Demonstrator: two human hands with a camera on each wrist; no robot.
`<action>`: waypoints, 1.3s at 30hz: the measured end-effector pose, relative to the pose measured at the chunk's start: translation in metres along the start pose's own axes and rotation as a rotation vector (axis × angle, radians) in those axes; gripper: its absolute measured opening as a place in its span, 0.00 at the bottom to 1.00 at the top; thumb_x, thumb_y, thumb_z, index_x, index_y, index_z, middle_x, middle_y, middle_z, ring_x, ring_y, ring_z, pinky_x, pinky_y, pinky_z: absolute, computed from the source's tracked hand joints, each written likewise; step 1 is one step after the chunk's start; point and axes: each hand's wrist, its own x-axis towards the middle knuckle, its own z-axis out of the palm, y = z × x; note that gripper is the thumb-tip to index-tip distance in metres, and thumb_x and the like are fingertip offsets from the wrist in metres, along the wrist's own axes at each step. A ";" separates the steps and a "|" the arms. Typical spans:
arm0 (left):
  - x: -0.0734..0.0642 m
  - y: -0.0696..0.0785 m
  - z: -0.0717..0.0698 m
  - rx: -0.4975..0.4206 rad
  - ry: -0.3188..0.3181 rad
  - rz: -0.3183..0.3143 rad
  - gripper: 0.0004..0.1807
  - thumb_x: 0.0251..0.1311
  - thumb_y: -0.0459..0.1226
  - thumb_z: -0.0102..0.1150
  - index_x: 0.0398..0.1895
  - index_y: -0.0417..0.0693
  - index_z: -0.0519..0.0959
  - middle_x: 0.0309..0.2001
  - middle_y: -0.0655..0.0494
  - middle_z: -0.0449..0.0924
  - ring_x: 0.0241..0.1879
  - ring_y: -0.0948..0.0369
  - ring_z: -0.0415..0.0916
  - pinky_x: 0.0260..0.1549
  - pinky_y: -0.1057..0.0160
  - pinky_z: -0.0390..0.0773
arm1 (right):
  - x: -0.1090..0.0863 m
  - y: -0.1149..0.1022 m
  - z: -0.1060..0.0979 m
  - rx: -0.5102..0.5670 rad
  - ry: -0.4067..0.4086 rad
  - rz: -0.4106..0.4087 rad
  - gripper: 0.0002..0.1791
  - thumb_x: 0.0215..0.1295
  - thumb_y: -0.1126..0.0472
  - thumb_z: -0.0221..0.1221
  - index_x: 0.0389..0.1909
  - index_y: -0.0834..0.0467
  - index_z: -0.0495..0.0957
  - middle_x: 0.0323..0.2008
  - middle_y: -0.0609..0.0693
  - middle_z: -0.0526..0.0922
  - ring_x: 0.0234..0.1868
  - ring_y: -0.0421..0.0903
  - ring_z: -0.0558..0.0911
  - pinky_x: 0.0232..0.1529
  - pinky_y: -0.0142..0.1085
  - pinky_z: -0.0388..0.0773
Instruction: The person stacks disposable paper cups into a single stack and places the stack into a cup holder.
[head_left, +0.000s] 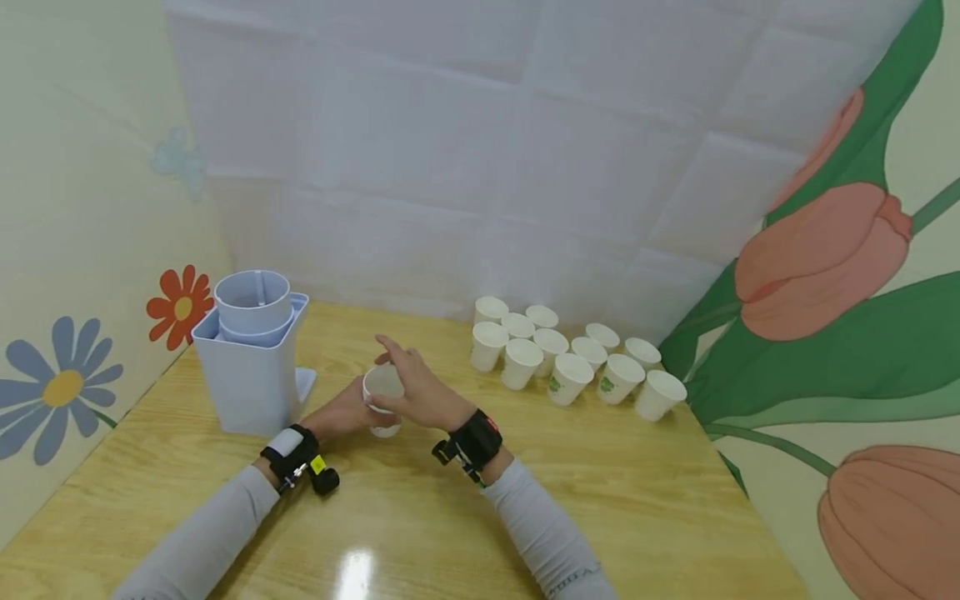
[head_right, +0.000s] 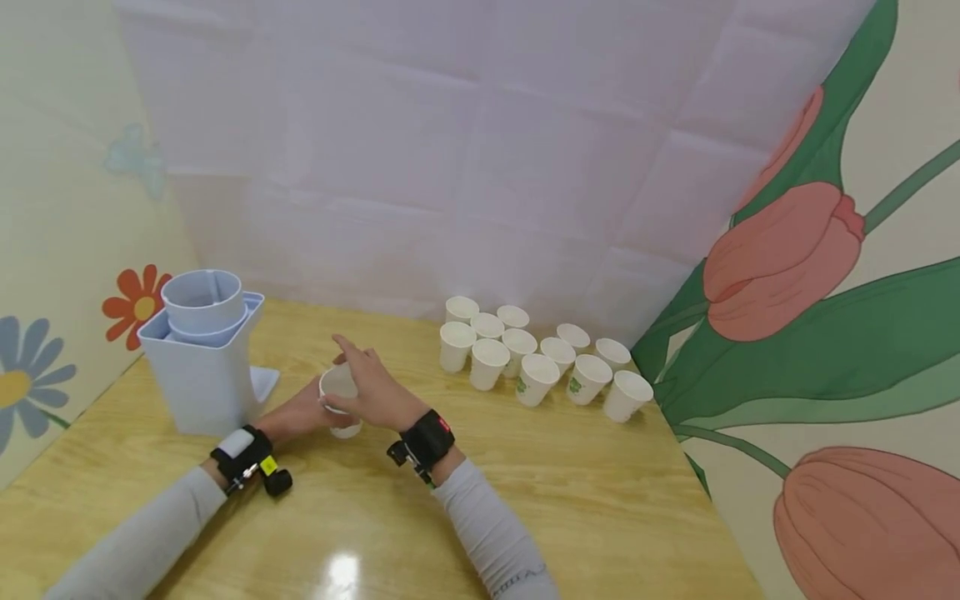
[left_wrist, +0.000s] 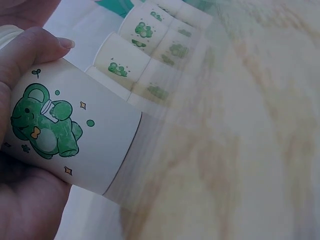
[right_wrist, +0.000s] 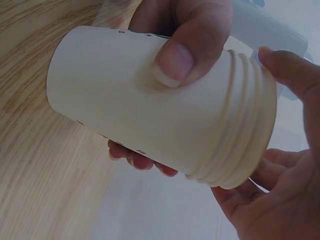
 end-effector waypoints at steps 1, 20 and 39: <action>0.000 0.001 0.000 0.000 0.002 0.010 0.40 0.54 0.33 0.73 0.69 0.34 0.65 0.62 0.39 0.74 0.58 0.50 0.72 0.59 0.53 0.71 | 0.000 0.000 0.000 0.004 0.002 0.002 0.48 0.71 0.51 0.63 0.81 0.57 0.43 0.63 0.56 0.75 0.60 0.52 0.68 0.62 0.45 0.72; 0.004 0.000 0.001 -0.020 0.000 0.038 0.38 0.55 0.33 0.72 0.68 0.34 0.66 0.61 0.39 0.75 0.56 0.52 0.74 0.57 0.55 0.73 | -0.001 0.002 -0.002 0.000 -0.011 0.011 0.46 0.72 0.53 0.62 0.80 0.59 0.47 0.64 0.56 0.74 0.59 0.52 0.69 0.57 0.42 0.73; -0.004 0.004 0.003 0.036 0.005 0.045 0.35 0.56 0.32 0.71 0.66 0.31 0.67 0.59 0.37 0.76 0.55 0.51 0.74 0.55 0.57 0.74 | 0.000 0.001 0.002 -0.049 -0.010 -0.030 0.38 0.73 0.51 0.60 0.76 0.63 0.59 0.64 0.59 0.75 0.62 0.52 0.71 0.61 0.43 0.69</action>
